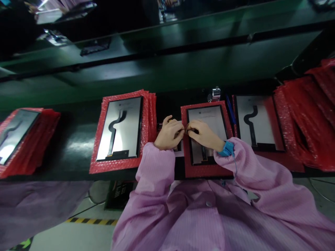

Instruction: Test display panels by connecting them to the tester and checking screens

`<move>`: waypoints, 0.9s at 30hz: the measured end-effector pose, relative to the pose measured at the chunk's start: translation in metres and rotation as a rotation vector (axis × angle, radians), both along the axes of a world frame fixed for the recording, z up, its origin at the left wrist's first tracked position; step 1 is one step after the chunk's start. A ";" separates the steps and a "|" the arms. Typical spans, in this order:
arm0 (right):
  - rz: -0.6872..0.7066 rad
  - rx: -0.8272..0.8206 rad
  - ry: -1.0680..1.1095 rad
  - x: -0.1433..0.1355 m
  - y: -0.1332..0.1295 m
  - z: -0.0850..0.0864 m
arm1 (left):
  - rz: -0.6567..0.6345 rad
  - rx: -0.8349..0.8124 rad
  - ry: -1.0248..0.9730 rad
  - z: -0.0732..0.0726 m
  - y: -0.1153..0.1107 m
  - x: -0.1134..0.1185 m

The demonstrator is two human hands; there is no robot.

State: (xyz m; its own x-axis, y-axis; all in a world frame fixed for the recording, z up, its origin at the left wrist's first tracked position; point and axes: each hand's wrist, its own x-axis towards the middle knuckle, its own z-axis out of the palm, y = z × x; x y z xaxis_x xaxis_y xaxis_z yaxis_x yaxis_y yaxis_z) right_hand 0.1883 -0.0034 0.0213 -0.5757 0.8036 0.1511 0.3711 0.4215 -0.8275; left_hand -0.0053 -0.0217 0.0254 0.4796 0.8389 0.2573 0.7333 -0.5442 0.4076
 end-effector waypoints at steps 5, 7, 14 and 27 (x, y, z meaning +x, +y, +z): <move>-0.007 0.033 -0.001 -0.002 0.000 -0.004 | 0.005 0.008 -0.008 -0.003 0.001 0.001; -0.003 0.041 -0.002 -0.002 0.001 -0.006 | 0.000 0.006 -0.009 -0.004 0.001 0.001; 0.047 0.057 -0.005 0.001 0.004 -0.007 | -0.010 0.022 -0.011 -0.006 0.001 0.001; 0.131 0.081 -0.018 0.002 0.010 -0.013 | -0.036 -0.038 -0.006 -0.010 0.003 0.003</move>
State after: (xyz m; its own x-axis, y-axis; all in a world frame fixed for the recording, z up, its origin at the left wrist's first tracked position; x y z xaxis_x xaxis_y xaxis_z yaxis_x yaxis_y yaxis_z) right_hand 0.1900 0.0061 0.0083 -0.6781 0.7070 0.2008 0.3233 0.5323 -0.7824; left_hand -0.0019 -0.0189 0.0156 0.5082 0.8302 0.2291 0.7107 -0.5545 0.4330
